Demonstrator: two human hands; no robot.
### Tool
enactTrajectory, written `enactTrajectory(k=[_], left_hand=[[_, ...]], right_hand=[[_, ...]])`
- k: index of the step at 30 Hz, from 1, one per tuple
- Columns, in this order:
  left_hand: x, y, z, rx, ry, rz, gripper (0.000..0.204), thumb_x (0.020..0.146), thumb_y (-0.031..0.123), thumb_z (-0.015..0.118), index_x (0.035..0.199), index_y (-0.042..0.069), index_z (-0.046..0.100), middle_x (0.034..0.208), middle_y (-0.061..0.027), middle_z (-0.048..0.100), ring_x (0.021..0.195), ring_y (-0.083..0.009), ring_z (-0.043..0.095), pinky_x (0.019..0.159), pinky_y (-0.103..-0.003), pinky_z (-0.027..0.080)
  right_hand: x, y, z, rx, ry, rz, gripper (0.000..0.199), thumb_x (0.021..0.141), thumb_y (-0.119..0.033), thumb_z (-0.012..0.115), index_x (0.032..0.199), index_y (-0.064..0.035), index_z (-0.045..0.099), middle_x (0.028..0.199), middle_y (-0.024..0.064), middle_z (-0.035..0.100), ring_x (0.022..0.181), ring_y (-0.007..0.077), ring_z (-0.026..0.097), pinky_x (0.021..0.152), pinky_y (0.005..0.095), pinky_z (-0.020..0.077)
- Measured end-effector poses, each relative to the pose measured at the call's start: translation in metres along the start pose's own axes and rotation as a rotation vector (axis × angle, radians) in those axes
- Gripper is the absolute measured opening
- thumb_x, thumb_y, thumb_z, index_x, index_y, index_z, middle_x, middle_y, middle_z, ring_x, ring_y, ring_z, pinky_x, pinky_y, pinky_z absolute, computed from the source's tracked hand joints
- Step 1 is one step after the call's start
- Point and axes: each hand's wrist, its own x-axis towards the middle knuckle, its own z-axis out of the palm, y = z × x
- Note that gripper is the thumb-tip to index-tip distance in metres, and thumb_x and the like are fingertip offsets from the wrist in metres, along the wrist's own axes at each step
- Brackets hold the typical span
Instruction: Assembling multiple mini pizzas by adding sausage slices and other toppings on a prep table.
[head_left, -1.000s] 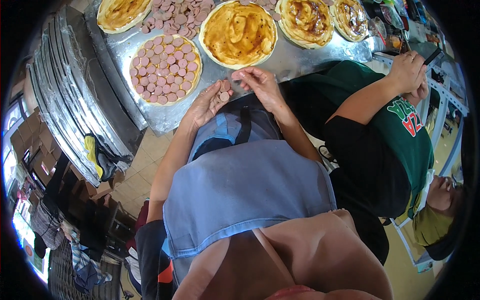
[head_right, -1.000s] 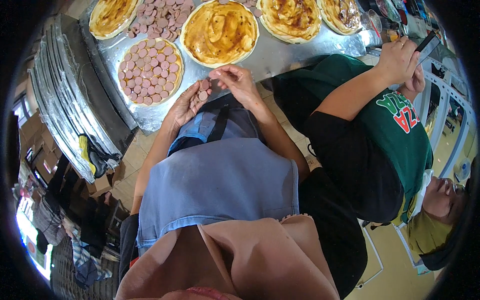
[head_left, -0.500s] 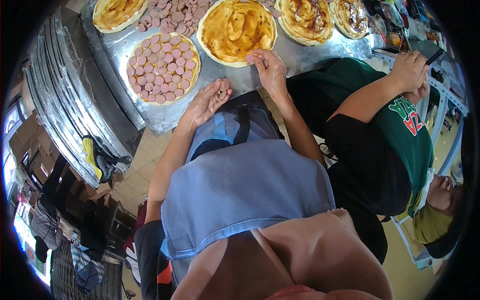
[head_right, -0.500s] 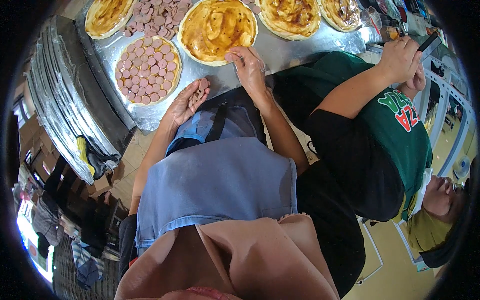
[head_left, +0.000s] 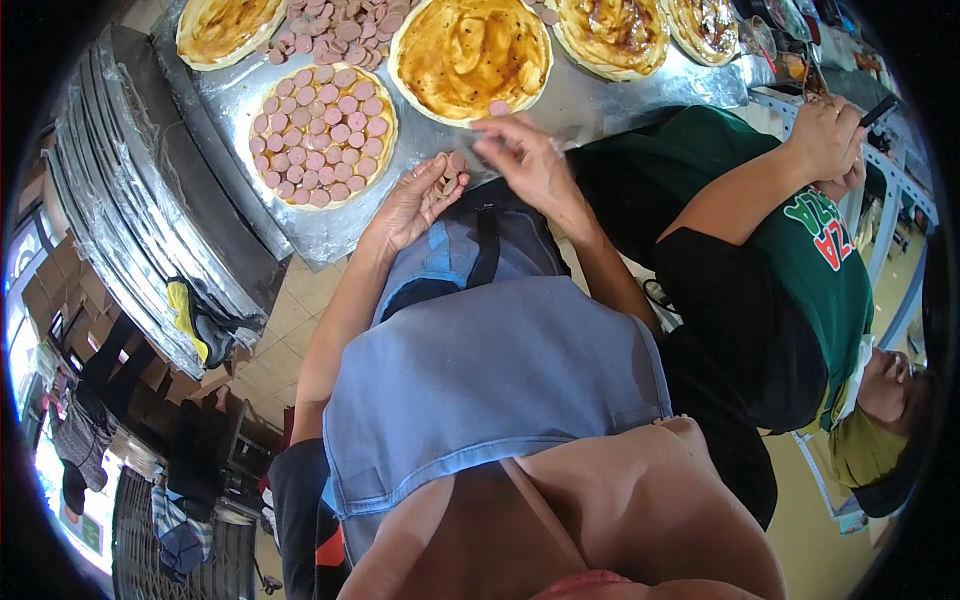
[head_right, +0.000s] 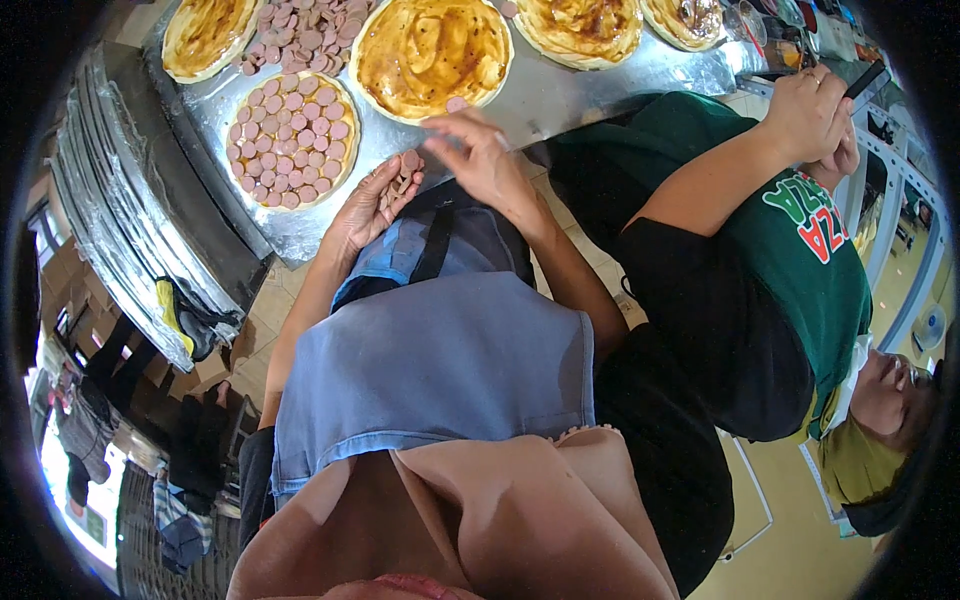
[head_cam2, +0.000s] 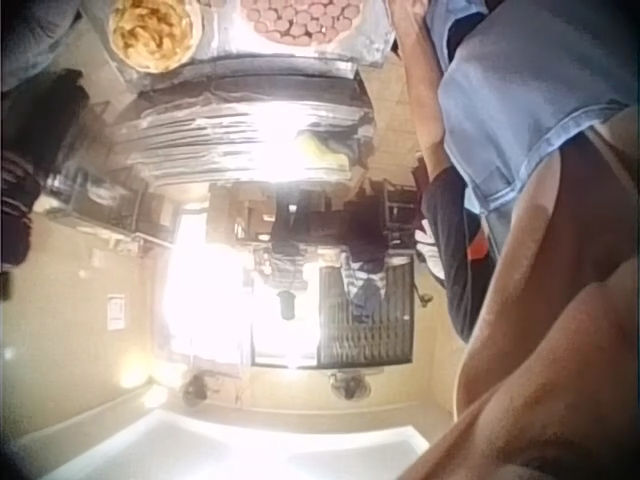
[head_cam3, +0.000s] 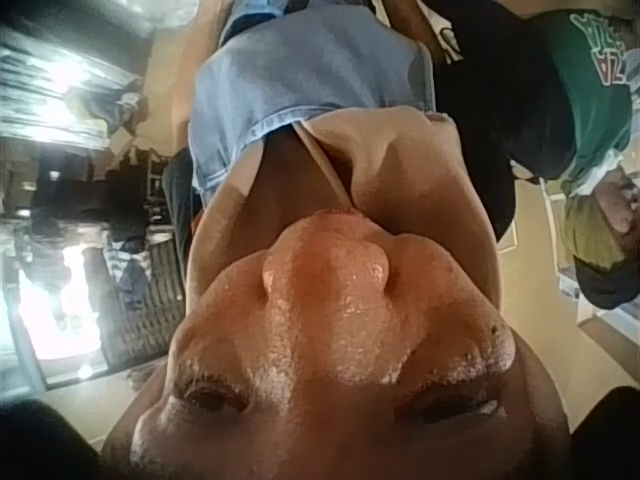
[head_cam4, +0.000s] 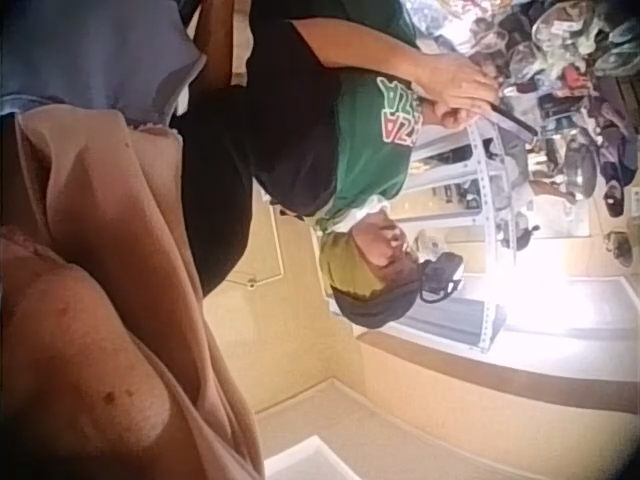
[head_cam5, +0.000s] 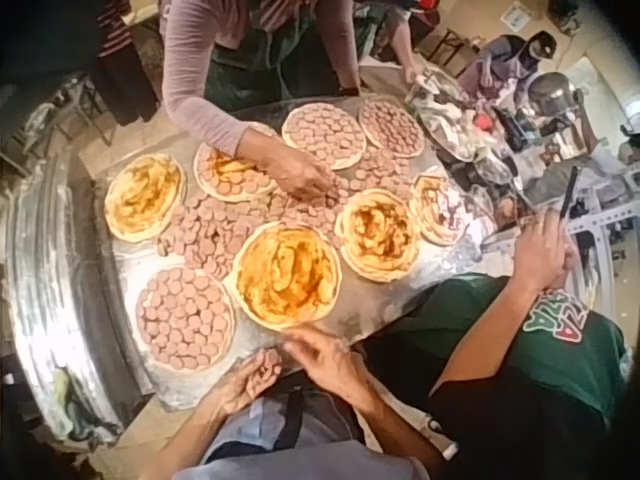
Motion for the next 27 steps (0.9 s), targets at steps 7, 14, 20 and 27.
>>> enactTrajectory(k=[7,14,20,27], left_hand=[[0.004,0.001,0.002,0.053,-0.033,-0.022,0.026,0.094,0.023,0.057,0.112,0.003,0.059,0.1,-0.0061,0.067,0.089,-0.0136,0.066,0.082,-0.024,0.056],[0.003,-0.001,-0.001,0.088,-0.044,-0.012,0.027,0.094,0.026,0.057,0.109,0.004,0.059,0.102,-0.0053,0.065,0.092,-0.0131,0.064,0.081,-0.023,0.054],[0.001,-0.002,0.001,0.112,-0.036,-0.018,0.026,0.094,0.025,0.057,0.11,0.004,0.059,0.102,-0.0048,0.065,0.091,-0.0133,0.064,0.08,-0.024,0.055],[-0.004,-0.003,0.006,0.167,-0.032,-0.008,0.028,0.095,0.026,0.057,0.111,0.004,0.059,0.102,-0.0045,0.065,0.091,-0.0135,0.065,0.079,-0.024,0.054]], right_hand=[[-0.013,0.006,0.009,0.205,-0.267,0.099,0.015,0.089,-0.007,0.062,0.102,0.0,0.063,0.099,0.0076,0.064,0.082,0.0125,0.062,0.07,0.0248,0.0477],[0.01,0.036,-0.021,0.172,0.041,0.081,0.009,0.091,-0.007,0.061,0.096,-0.0004,0.063,0.081,0.0026,0.066,0.065,0.0049,0.055,0.058,0.0203,0.0429],[0.028,0.052,-0.025,-0.223,0.182,0.032,0.016,0.084,-0.017,0.068,0.095,-0.0041,0.066,0.082,0.0106,0.065,0.072,0.024,0.062,0.062,0.0334,0.0478],[0.032,0.041,-0.024,-0.367,0.225,-0.002,0.017,0.084,-0.016,0.067,0.097,-0.0061,0.067,0.084,0.0128,0.064,0.077,0.0295,0.063,0.067,0.0393,0.0493]])
